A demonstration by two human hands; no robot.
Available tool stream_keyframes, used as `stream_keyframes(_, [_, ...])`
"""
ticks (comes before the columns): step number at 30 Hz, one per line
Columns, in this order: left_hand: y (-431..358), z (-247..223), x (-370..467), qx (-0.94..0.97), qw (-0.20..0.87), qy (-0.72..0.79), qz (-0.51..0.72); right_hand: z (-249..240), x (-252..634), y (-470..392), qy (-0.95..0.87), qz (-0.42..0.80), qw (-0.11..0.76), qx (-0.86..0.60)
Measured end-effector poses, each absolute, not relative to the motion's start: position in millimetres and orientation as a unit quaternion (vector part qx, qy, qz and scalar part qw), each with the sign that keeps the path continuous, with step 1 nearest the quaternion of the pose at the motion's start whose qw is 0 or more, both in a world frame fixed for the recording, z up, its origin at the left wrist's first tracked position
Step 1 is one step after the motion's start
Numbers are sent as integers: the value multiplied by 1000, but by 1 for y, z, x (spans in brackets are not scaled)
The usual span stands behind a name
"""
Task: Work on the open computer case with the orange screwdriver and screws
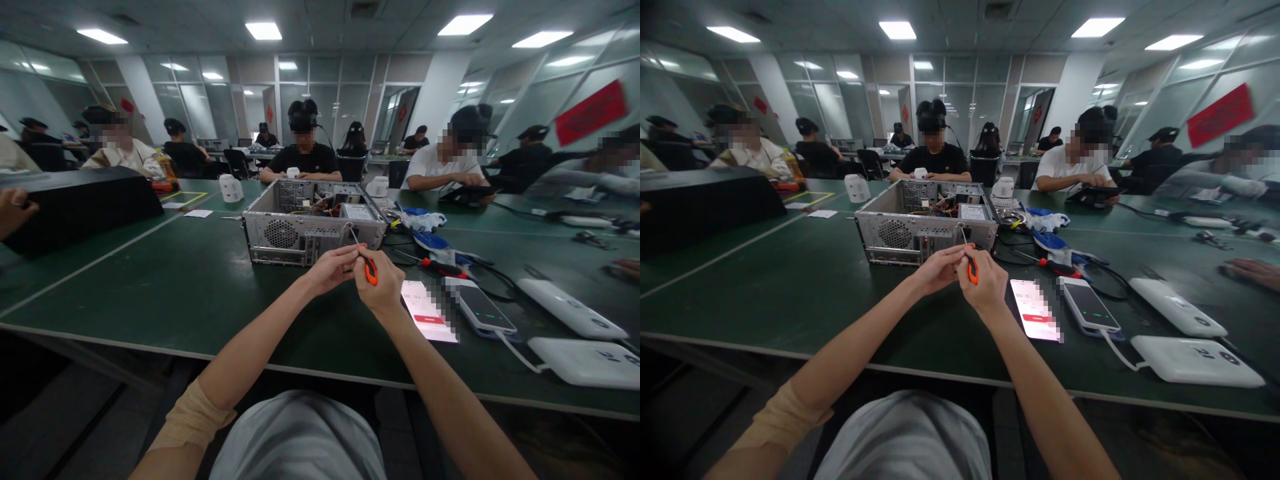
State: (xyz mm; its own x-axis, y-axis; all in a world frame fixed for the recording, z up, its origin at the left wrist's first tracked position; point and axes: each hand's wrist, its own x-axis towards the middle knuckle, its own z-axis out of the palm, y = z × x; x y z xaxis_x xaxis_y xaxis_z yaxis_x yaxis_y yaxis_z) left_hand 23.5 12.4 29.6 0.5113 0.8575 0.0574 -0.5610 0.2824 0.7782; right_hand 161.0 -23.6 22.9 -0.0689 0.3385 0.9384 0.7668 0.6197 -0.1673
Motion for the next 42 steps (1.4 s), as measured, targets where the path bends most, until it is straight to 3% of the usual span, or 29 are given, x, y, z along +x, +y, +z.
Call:
stream_keyframes(5, [15,26,21,390,781,173,455,22,153,-26,-724,-154,553,-382])
stream_keyframes(12, [16,22,29,380,775,141,484,29,141,-28,-663,-69,633,-394])
stream_keyframes(20, [12,33,20,397,771,149,475,37,136,-40,-716,-68,558,-415])
stream_keyframes(33, [17,39,18,395,773,197,455,37,144,-36,-696,-192,529,-446])
stream_keyframes(42, [15,41,14,420,762,175,462,40,139,-47,-726,-55,538,-424])
